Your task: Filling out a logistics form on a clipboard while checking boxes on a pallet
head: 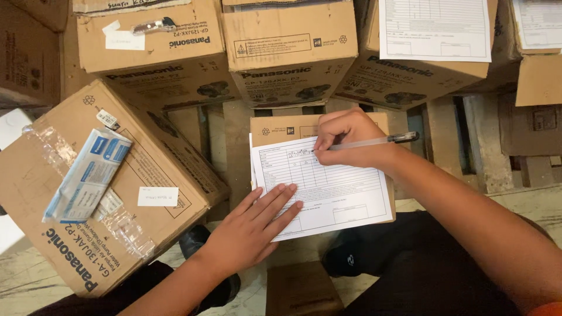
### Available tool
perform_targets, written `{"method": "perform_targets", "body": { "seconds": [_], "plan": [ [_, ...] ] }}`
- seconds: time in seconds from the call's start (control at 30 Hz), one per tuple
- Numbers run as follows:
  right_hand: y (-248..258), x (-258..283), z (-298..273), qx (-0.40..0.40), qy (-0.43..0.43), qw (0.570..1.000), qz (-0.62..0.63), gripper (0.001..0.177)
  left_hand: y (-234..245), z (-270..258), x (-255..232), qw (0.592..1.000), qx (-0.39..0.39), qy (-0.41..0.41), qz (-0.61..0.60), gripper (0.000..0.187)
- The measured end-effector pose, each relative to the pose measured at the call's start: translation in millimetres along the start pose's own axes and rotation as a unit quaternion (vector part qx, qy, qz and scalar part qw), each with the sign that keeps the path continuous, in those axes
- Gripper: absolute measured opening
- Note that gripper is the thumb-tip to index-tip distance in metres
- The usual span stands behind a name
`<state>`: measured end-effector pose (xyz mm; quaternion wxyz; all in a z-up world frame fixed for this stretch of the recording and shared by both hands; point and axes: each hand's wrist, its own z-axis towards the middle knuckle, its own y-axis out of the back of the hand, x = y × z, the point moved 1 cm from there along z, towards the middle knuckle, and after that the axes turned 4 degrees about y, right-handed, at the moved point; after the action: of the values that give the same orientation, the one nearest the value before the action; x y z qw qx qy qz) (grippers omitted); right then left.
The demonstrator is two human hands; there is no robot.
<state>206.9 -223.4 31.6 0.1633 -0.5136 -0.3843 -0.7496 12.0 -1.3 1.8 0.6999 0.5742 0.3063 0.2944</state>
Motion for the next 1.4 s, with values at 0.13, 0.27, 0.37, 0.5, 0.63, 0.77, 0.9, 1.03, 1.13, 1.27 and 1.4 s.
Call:
{"method": "perform_targets", "body": {
  "seconds": [0.13, 0.27, 0.37, 0.5, 0.63, 0.77, 0.9, 1.03, 1.13, 1.27, 1.4],
  "plan": [
    [0.3, -2.2, -0.4, 0.001, -0.002, 1.0, -0.007, 0.034, 1.5, 0.3, 0.4, 1.0, 0.0, 0.0, -0.009, 0.1],
    [1.1, -2.1, -1.0, 0.01, -0.004, 1.0, -0.011, 0.033, 1.1, 0.0, -0.1, 1.0, -0.002, 0.004, -0.003, 0.093],
    [1.5, 0.2, -0.8, 0.018, -0.001, 1.0, -0.017, 0.034, -0.5, -0.7, -0.6, 1.0, -0.002, 0.006, -0.003, 0.093],
    [2.7, -1.3, 2.6, 0.041, 0.037, 0.998, -0.032, 0.03, 0.5, -0.2, -0.7, 1.0, 0.0, 0.008, -0.005, 0.097],
    [5.4, 1.0, 2.5, 0.031, -0.014, 0.999, 0.029, 0.035, 1.7, 0.0, -0.1, 1.0, 0.003, 0.001, 0.012, 0.094],
    [4.5, 2.0, 6.9, 0.015, 0.007, 0.999, 0.031, 0.035, 0.0, -0.9, 0.3, 1.0, 0.004, 0.002, 0.008, 0.099],
    [-4.9, 9.2, 13.2, 0.024, -0.002, 1.0, 0.005, 0.025, -0.2, -0.9, 0.0, 1.0, 0.001, 0.008, -0.009, 0.098],
    [-12.2, 25.2, 17.7, 0.031, -0.062, 0.997, 0.037, 0.024, 0.8, -2.4, 0.1, 1.0, -0.009, 0.014, -0.012, 0.091],
    [-16.8, 33.0, 20.2, 0.046, -0.051, 0.996, 0.061, 0.022, 0.8, -2.6, 0.4, 1.0, -0.006, 0.009, -0.011, 0.097],
    [-25.5, 24.1, 22.6, 0.064, -0.006, 0.995, 0.072, 0.018, 0.2, -1.3, -2.7, 0.998, -0.03, 0.027, -0.039, 0.088],
    [-32.3, 14.4, 21.7, 0.048, 0.0, 0.996, 0.076, 0.016, -4.1, -3.1, -2.4, 0.997, -0.046, 0.039, -0.053, 0.092]
  ]
}}
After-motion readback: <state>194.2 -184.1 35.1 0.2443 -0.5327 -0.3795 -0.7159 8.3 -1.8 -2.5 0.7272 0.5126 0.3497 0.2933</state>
